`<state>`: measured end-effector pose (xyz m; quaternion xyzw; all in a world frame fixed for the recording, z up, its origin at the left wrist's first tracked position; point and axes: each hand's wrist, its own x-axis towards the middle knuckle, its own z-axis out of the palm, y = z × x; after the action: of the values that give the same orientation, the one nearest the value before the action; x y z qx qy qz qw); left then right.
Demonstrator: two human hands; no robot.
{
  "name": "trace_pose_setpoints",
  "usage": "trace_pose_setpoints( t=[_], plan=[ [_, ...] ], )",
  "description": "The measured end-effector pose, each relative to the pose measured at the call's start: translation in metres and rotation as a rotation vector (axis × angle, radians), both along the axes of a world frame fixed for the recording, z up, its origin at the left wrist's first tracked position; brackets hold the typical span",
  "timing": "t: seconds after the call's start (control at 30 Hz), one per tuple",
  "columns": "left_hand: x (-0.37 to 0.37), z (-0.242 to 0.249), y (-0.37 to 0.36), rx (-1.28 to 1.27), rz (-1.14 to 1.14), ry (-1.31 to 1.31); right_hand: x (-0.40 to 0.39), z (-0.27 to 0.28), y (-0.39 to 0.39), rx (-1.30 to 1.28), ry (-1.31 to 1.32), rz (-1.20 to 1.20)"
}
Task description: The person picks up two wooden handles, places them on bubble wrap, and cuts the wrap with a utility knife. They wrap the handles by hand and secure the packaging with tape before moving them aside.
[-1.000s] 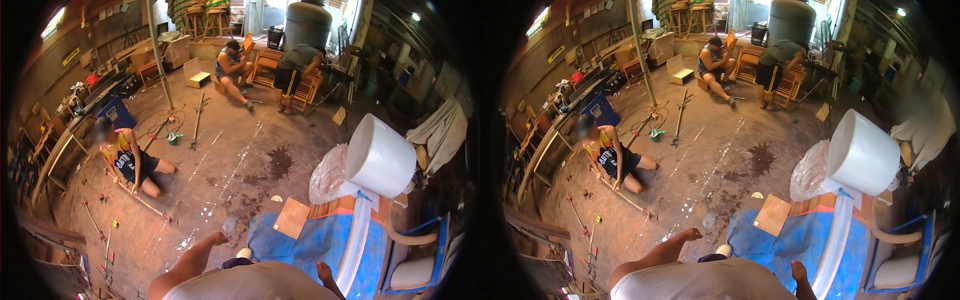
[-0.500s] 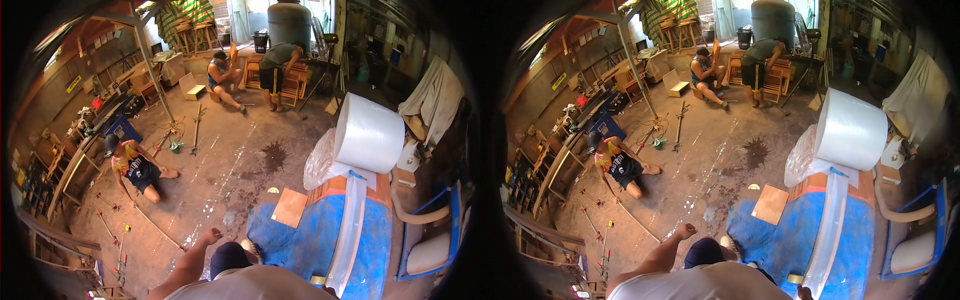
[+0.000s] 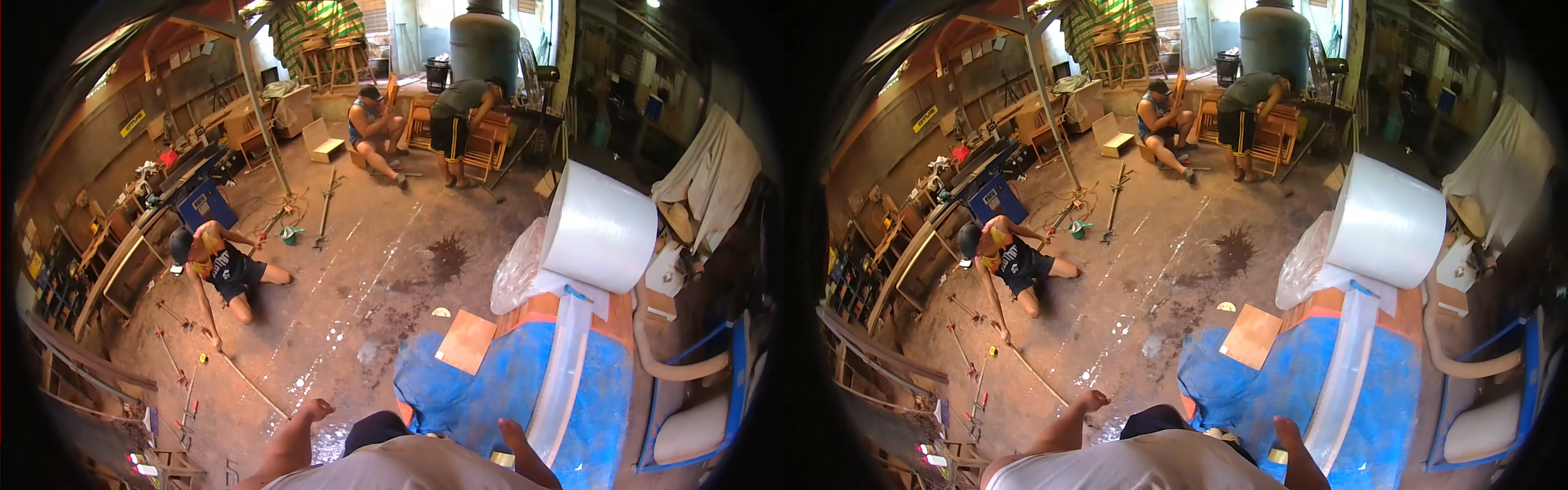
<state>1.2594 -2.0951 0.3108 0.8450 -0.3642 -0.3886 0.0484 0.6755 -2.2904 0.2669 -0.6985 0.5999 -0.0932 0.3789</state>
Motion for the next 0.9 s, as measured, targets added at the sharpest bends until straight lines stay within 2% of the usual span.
trace_pose_setpoints(
  t=[0.07,0.17,0.2,0.23,0.3,0.47,0.57,0.63,0.7,0.8,0.83,0.9],
  plan=[
    [-0.003,-0.019,0.007,0.014,0.018,0.02,0.001,0.008,0.003,0.023,-0.051,-0.041],
    [-0.014,0.0,0.0,0.053,-0.011,0.068,-0.021,-0.018,0.015,0.119,-0.073,0.036],
    [-0.014,0.0,-0.004,0.026,-0.002,0.082,-0.043,-0.043,0.021,0.086,0.064,0.106],
    [-0.015,0.001,-0.006,0.001,0.005,0.096,-0.045,-0.034,0.026,0.055,0.201,0.173],
    [-0.014,0.009,-0.015,-0.004,-0.009,0.073,-0.06,0.001,0.042,0.356,0.305,0.044],
    [-0.013,0.047,-0.044,-0.016,-0.033,0.001,-0.104,-0.021,0.076,0.427,0.377,-0.049],
    [-0.004,0.03,-0.058,-0.009,-0.068,0.009,-0.102,-0.013,0.083,0.453,0.357,-0.113],
    [-0.004,0.037,-0.069,-0.026,-0.081,0.02,-0.102,-0.024,0.084,0.445,0.337,-0.145],
    [-0.007,0.047,-0.078,-0.017,-0.086,0.028,-0.092,-0.03,0.081,0.478,0.194,-0.203],
    [-0.007,0.056,-0.09,-0.008,-0.084,0.043,-0.071,-0.024,0.062,0.426,0.262,-0.068],
    [-0.004,0.056,-0.094,-0.007,-0.085,0.049,-0.063,-0.02,0.055,0.44,0.282,-0.101],
    [0.02,0.013,-0.095,-0.008,-0.086,0.077,-0.054,-0.027,0.039,0.386,0.313,-0.042]
  ],
)
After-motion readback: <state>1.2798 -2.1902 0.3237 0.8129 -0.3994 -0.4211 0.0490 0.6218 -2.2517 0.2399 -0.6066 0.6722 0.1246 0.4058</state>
